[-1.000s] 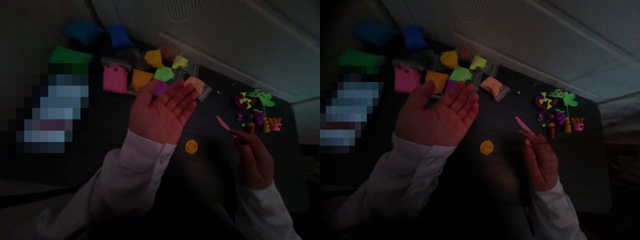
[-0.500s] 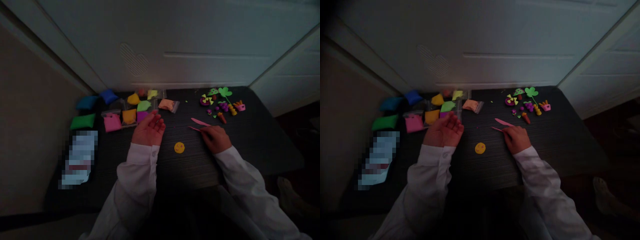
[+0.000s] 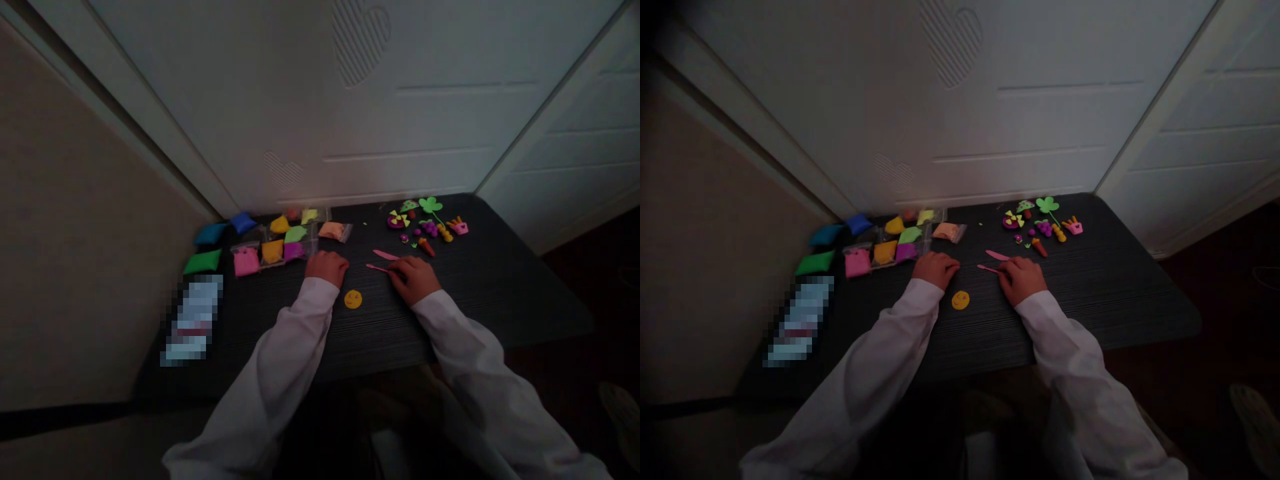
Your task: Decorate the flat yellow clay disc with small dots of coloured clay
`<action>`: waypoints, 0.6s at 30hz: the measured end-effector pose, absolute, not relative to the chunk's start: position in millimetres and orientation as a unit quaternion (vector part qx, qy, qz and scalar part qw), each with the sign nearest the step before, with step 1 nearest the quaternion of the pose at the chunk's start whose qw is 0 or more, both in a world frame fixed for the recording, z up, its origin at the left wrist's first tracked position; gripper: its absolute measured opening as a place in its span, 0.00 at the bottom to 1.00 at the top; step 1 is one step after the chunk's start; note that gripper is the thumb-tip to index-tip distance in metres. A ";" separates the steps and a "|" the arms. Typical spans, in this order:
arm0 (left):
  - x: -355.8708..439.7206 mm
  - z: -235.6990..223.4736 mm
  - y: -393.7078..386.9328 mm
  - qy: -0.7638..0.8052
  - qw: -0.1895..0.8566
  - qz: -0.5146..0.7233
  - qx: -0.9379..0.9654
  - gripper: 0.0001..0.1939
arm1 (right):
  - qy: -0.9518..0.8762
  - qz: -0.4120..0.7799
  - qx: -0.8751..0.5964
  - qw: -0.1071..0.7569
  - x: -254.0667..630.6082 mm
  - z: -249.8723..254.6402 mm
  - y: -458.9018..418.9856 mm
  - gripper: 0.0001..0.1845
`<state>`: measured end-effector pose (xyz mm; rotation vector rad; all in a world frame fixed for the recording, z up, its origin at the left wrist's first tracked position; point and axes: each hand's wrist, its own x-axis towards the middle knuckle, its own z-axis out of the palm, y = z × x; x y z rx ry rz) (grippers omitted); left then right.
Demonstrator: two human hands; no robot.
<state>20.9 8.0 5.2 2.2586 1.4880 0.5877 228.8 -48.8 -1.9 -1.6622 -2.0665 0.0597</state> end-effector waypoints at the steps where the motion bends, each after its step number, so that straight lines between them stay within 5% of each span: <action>1: 20.7 5.5 8.9 0.525 0.194 0.217 0.800 0.10 | -0.754 0.017 -0.608 0.249 228.7 -1.2 -49.1 0.10; 7: 12.5 6.9 17.3 0.520 0.278 0.298 0.751 0.09 | -0.749 -0.012 -0.595 0.291 222.4 18.6 -36.4 0.12; 13: 12.5 16.2 19.2 0.457 0.558 0.426 0.546 0.30 | -0.805 0.016 -0.504 0.312 184.1 39.3 -5.6 0.12; 18: 5.3 -4.0 22.8 0.454 0.614 0.439 0.474 0.36 | -0.794 0.033 -0.506 0.335 171.1 17.2 -6.4 0.10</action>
